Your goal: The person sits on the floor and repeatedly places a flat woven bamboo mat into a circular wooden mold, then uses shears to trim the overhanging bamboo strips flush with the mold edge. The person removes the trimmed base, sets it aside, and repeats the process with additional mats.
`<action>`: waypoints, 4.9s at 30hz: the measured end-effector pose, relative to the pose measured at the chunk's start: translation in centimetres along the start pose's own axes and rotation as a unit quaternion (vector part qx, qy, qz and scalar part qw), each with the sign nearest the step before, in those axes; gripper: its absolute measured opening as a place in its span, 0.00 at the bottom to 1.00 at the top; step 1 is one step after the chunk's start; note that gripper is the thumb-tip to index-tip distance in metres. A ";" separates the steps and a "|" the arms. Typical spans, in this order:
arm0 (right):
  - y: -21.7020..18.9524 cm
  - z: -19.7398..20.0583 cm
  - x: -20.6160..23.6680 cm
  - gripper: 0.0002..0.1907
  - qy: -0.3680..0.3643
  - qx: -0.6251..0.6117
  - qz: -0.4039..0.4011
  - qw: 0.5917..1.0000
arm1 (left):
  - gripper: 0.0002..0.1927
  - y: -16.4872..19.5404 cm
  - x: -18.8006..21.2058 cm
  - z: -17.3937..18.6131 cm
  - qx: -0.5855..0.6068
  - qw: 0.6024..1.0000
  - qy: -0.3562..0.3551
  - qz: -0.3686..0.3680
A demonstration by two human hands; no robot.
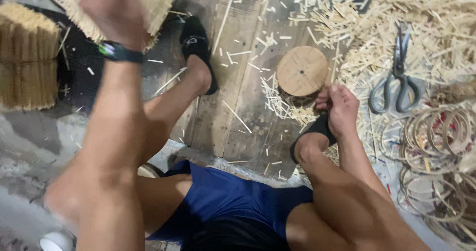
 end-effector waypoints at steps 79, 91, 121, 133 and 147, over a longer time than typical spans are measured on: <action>-23.3 -13.1 15.6 0.10 -0.080 0.600 0.584 0.540 | 0.36 34.9 1.4 3.0 0.601 0.225 -0.410 0.648; -20.2 -6.2 8.7 0.21 -0.151 -0.105 0.038 0.982 | 0.11 28.5 -0.3 -0.1 0.740 0.200 -0.280 0.578; -5.6 -2.7 -0.6 0.09 0.179 0.436 0.235 0.850 | 0.11 26.6 14.2 -8.1 0.283 0.801 -0.340 0.403; -3.9 -1.1 -1.5 0.09 0.168 0.384 0.236 0.877 | 0.06 26.2 14.0 -9.2 0.206 0.786 -0.401 0.423; -6.4 -1.9 -0.9 0.08 0.143 0.396 0.210 0.883 | 0.09 26.3 13.6 -9.0 0.213 0.744 -0.430 0.465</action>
Point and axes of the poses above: each hand's wrist, its own x-axis away from the middle knuckle, its own z-axis out of the back of the hand, y = z × x, the point moved 4 cm from there along -x, towards the middle knuckle, and after that the axes turned 6 degrees about y, right-handed, at the moved point
